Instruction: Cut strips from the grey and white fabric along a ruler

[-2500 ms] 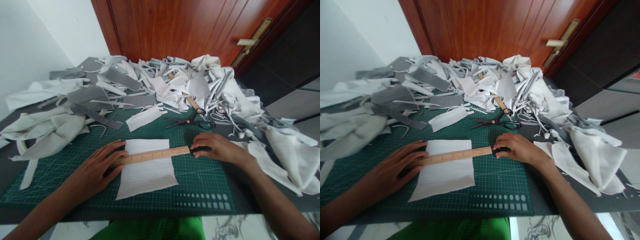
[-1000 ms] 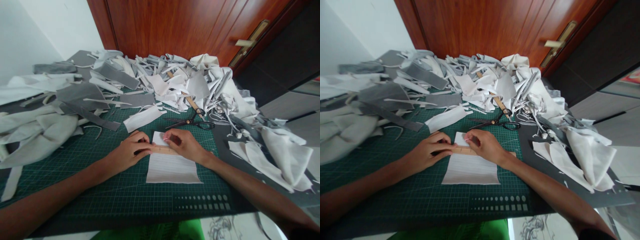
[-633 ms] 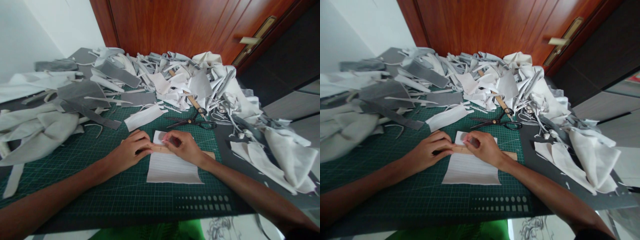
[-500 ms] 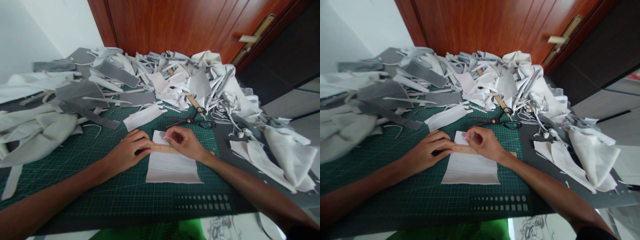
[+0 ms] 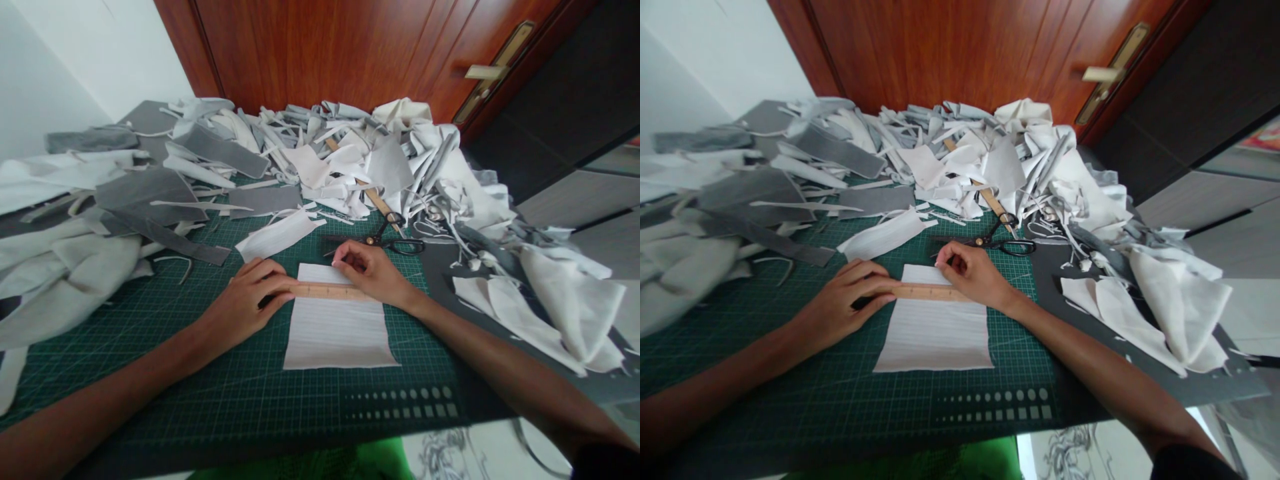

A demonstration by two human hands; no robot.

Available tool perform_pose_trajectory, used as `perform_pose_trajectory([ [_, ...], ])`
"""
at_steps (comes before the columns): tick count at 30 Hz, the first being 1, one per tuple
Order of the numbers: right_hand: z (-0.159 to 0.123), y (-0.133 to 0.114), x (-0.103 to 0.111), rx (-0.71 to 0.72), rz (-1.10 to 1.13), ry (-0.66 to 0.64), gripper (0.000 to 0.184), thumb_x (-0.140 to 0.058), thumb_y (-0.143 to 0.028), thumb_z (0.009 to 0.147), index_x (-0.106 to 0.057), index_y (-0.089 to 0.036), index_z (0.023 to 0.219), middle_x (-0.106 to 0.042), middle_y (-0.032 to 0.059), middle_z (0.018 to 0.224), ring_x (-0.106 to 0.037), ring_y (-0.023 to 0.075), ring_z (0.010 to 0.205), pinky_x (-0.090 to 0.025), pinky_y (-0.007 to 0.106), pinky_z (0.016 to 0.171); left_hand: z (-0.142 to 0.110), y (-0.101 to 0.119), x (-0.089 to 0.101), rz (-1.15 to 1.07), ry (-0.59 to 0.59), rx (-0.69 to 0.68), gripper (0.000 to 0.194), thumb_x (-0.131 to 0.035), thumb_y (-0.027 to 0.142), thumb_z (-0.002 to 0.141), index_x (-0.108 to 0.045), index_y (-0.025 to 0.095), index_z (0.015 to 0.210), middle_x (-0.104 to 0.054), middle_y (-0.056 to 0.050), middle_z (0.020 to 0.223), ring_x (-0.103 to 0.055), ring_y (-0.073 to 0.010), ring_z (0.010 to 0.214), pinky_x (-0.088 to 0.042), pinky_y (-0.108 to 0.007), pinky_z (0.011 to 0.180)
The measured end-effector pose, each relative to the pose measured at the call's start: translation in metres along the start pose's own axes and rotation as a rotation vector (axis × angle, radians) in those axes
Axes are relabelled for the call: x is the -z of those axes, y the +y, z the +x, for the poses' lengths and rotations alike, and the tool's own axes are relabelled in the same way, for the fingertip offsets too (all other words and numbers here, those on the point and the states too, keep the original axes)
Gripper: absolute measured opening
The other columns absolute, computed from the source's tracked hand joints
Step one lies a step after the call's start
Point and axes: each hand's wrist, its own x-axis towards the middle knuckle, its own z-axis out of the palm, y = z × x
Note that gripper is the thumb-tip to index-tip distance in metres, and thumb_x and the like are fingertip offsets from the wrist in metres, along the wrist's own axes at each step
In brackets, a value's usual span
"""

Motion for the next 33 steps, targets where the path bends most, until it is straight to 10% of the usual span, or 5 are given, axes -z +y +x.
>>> perform_pose_trajectory([
  [16, -0.003, -0.008, -0.017, 0.245, -0.182, 0.099, 0.007, -0.061, -0.022, 0.101, -0.065, -0.02, 0.096, -0.069, 0.0027, 0.094, -0.054, 0.0128, 0.074, -0.041, 0.028, 0.065, 0.007, -0.005, -0.011, 0.043, 0.094, -0.032, 0.024, -0.057, 0.028, 0.11, -0.08, 0.022, 0.113, -0.069, -0.005, 0.108, -0.063, -0.0223, 0.104, -0.049, -0.04, 0.097],
  [33, 0.008, 0.012, -0.011, 0.0, 0.315, 0.232, 0.025, -0.071, -0.046, 0.096, -0.064, -0.023, 0.093, -0.058, -0.005, 0.071, -0.051, 0.0121, 0.066, -0.042, 0.028, 0.064, 0.008, -0.005, -0.013, 0.065, 0.099, -0.005, 0.023, -0.057, 0.025, 0.11, -0.08, 0.022, 0.112, -0.069, -0.005, 0.108, -0.064, -0.0221, 0.103, -0.051, -0.04, 0.095],
])
